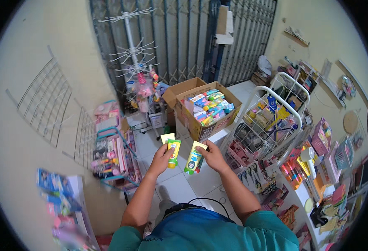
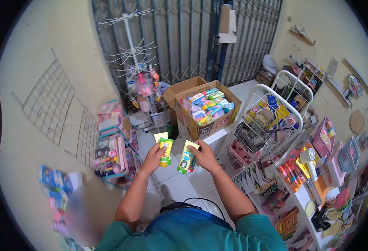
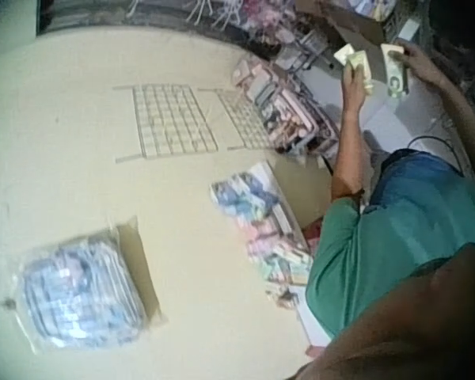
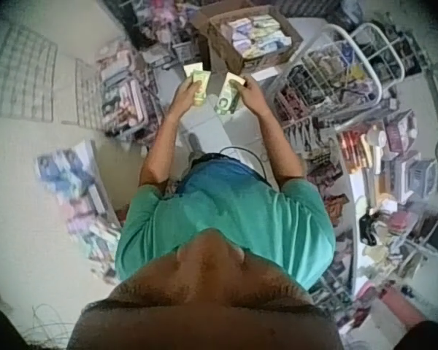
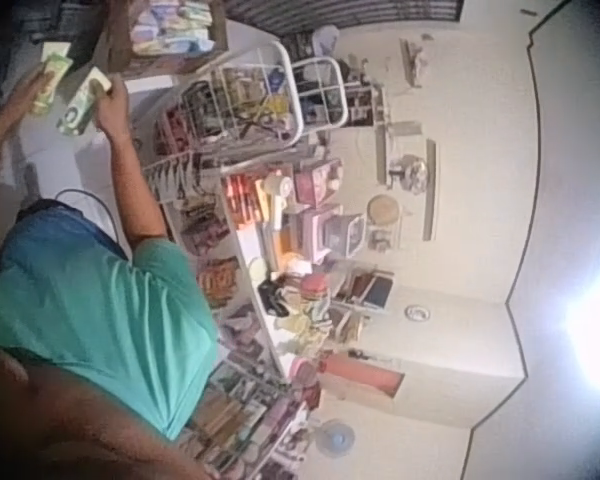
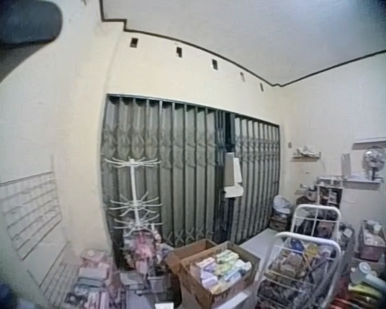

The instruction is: Sorting small boxed items from a shelf into a shipping box.

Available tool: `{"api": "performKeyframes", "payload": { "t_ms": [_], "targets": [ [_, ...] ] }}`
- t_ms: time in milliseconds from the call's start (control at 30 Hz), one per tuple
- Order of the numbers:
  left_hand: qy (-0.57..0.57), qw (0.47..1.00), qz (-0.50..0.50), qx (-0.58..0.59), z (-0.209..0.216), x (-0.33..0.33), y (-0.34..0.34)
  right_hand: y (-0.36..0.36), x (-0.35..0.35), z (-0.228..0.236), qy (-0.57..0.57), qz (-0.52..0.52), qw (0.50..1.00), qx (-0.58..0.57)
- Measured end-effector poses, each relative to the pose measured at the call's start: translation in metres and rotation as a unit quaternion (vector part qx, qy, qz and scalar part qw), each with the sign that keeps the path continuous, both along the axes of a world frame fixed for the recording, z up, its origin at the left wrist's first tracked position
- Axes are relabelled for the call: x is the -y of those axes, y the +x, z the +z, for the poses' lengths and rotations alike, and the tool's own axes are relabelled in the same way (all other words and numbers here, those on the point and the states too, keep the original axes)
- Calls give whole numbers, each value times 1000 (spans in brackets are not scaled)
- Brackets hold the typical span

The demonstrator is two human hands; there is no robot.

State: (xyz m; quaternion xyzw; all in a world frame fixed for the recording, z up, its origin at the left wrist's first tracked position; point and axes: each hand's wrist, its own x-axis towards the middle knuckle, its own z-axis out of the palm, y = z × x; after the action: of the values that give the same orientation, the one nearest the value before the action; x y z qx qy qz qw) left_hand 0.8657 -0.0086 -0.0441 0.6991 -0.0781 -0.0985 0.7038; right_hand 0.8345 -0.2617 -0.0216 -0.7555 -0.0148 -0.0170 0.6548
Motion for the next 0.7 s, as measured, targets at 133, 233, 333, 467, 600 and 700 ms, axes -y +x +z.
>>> {"api": "performKeyframes", "payload": {
  "t_ms": [133,233,333,467,600,700],
  "targets": [
    [-1,997,-70,14,5,10,86,50,2,-9,11,-79,997,-1],
    [8,994,-108,24,9,22,141,78,3,-9,33,-132,991,2],
    [18,985,-168,18,21,38,193,105,13,-17,52,-183,982,-1],
    [28,974,-225,-1,29,66,244,125,22,3,72,-244,966,-43],
    [-4,957,-290,-24,16,104,292,155,54,-1,32,-299,953,-37],
    [-3,944,-329,-21,-3,136,328,182,85,-12,16,-337,941,-29]
  ]
}}
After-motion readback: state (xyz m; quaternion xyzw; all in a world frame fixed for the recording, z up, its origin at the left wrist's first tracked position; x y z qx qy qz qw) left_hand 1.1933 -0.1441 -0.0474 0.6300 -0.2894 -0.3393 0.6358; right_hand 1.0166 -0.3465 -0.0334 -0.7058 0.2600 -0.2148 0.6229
